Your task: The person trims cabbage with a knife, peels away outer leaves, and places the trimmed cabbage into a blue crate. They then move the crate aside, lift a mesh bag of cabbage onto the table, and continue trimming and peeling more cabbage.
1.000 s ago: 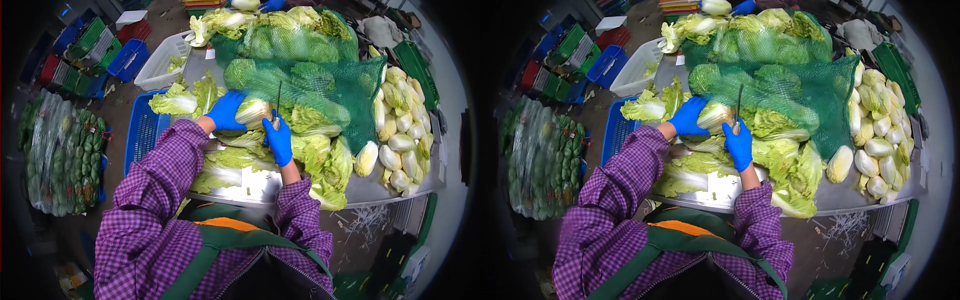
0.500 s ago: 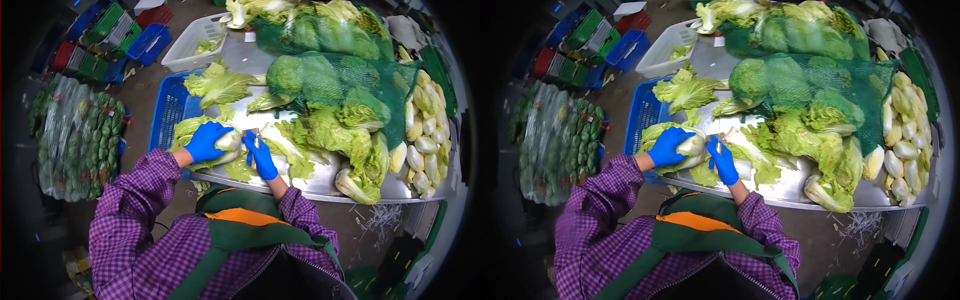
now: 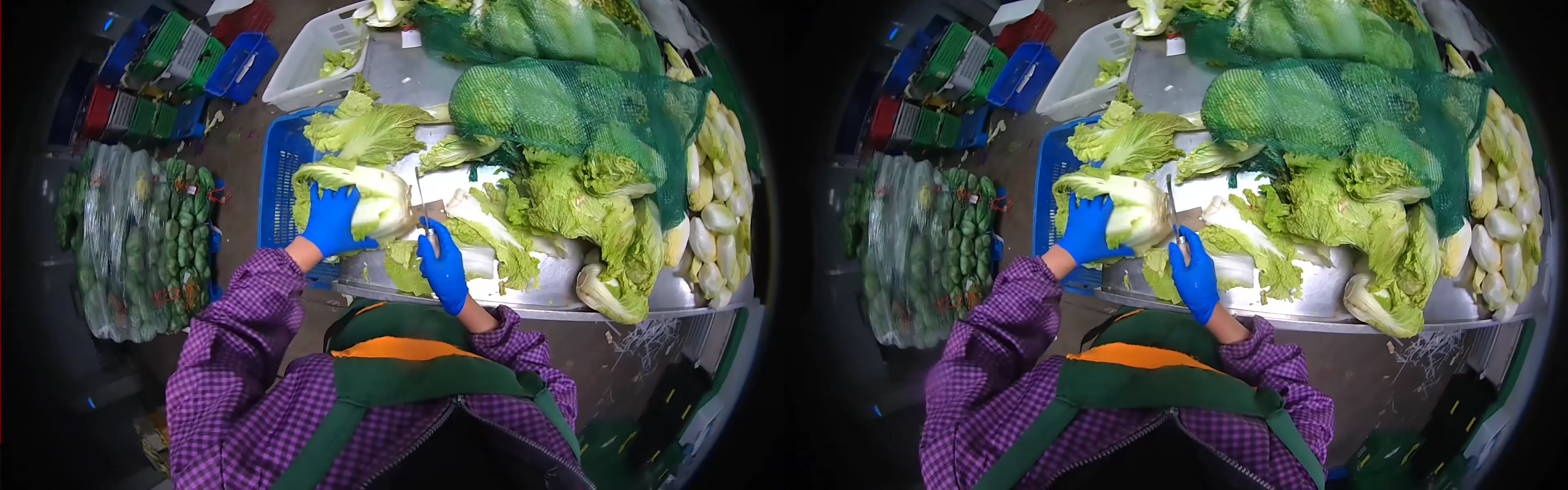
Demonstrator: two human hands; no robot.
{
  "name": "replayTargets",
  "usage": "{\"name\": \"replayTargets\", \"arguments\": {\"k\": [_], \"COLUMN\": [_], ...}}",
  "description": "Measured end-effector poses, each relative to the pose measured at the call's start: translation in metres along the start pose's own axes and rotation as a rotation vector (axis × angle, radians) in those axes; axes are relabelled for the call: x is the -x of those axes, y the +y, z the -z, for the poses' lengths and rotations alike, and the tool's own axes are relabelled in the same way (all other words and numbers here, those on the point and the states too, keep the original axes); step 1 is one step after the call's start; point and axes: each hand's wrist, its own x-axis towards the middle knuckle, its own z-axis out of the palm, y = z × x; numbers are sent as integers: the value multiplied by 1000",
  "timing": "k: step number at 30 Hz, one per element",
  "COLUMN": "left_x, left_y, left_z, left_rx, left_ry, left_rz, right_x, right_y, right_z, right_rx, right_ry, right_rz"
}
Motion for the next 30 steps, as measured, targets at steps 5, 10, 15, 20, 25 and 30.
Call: {"name": "replayTargets", "arguments": {"k": [5,10,15,20,25,30], "left_x": [-39,-46,-47,-44,-50,-49], "left_y": [-34,-37,-43,-43,-44,-41], "left_z": [4,2,-7,-9,-7,-8], "left_rx": [304,352,342,332,393,406], "left_ry": [-134,-181,-134,-112,-78,-88], "left_rz": [63,59,27,8,-20,14], "right_x": [-22,-38,-41,-51,-69,-73], "right_y": [17,20,13,16,16,18], "right_z": [-24,-28,-31,-27,-24,-33], "right_rx": [184,274,210,194,301,501], "right_ry": [8,-12,17,-118,-123,-49], "right_rz": [182,167,212,41,78,46]}}
